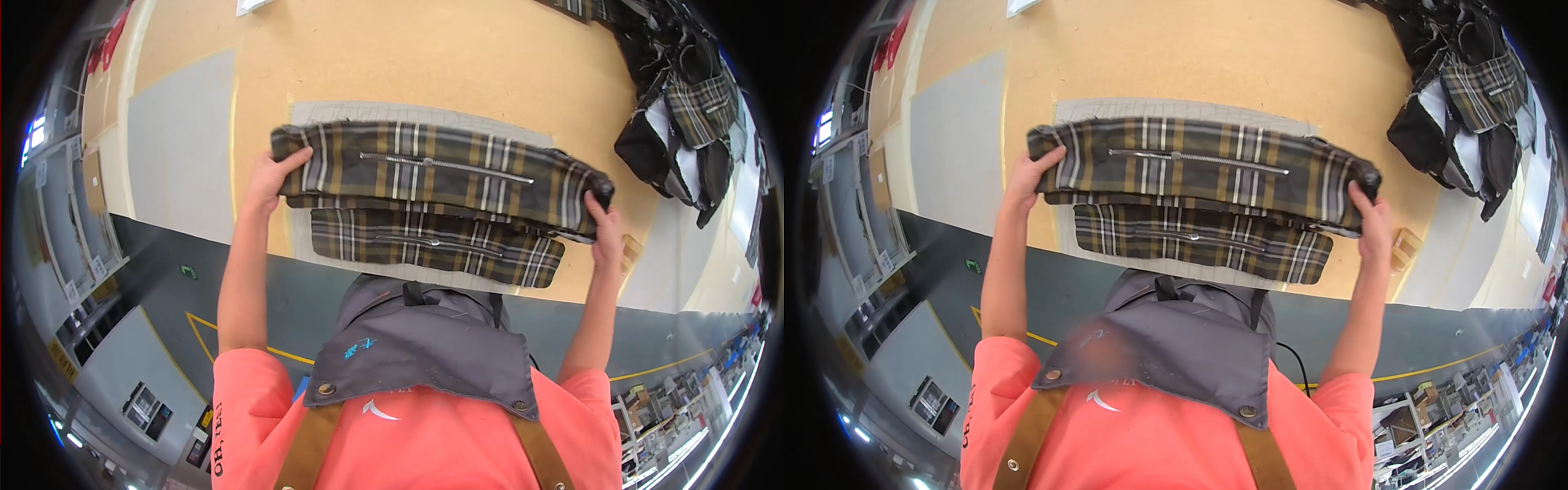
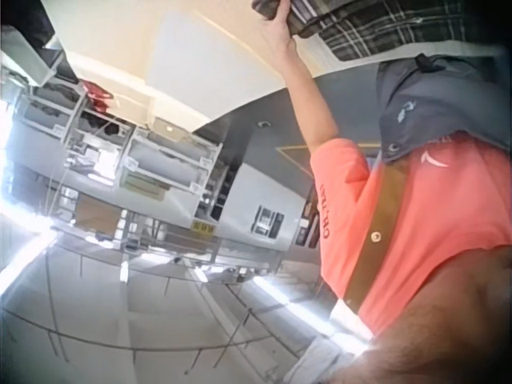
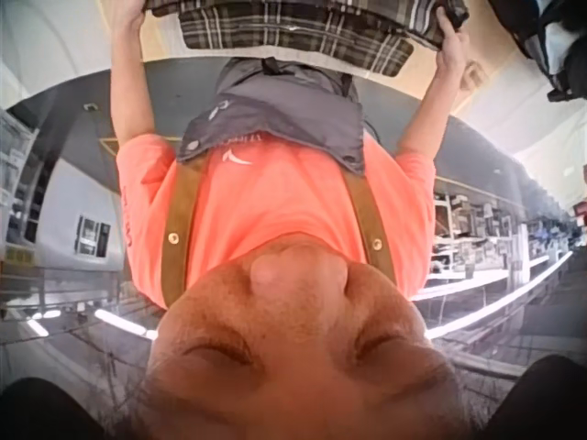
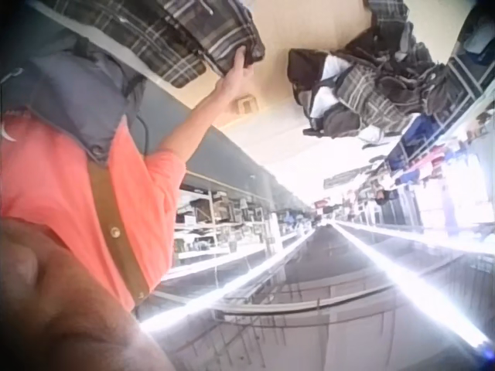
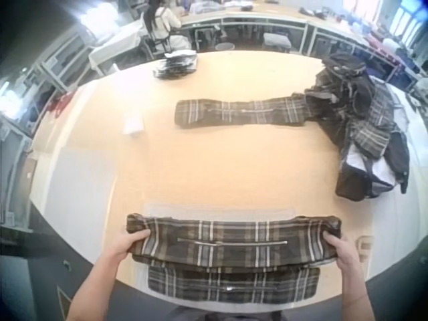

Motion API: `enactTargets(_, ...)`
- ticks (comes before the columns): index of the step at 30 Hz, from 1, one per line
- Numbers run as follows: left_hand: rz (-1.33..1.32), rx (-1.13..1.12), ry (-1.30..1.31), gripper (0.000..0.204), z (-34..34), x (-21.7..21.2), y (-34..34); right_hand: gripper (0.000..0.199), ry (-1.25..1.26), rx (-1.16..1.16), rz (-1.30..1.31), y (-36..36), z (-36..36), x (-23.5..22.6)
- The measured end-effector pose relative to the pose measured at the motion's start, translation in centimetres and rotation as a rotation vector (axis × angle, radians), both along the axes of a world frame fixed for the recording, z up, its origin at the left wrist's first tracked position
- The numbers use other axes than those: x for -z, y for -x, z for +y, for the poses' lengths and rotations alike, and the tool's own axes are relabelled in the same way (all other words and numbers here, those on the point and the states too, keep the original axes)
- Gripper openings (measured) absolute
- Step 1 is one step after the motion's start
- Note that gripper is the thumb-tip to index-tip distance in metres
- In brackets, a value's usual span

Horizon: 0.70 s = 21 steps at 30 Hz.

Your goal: The person lays out a plaid garment with multiple pockets on a table, then uses a squeeze bottle to apply a liquid to the seams of the pockets. They press the pockets closed and continue applying the liquid to additional pockets before folding the garment.

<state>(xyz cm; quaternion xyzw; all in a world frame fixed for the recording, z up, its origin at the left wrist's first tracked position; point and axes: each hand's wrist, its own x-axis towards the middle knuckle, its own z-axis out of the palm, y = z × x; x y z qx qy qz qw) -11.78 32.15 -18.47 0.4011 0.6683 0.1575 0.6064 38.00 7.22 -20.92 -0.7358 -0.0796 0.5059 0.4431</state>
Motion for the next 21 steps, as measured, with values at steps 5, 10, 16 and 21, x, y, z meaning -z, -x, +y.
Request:
enactTargets(5, 0.081, 0.06, -0.056, 0.047, -2.4, 5.4, 1.1, 0.057, -0.018, -0.035, -0.09, 2.6, -2.2, 4.3)
enactTargets(10, 0.022, 0.051, -0.027, 0.055, -1.6, 6.9, 1.6, 0.057, 0.006, 0.071, 0.181, 2.4, -0.9, 3.0)
enactTargets(16, 0.004, 0.03, -0.069, 0.041, -1.5, 3.7, 0.6, 0.046, -0.038, -0.071, 0.015, 2.1, -0.7, 1.0)
enactTargets(21, -0.063, 0.004, -0.124, 0.031, -4.8, -0.9, 2.0, 0.042, -0.068, -0.007, -0.065, 3.3, -5.6, -4.4)
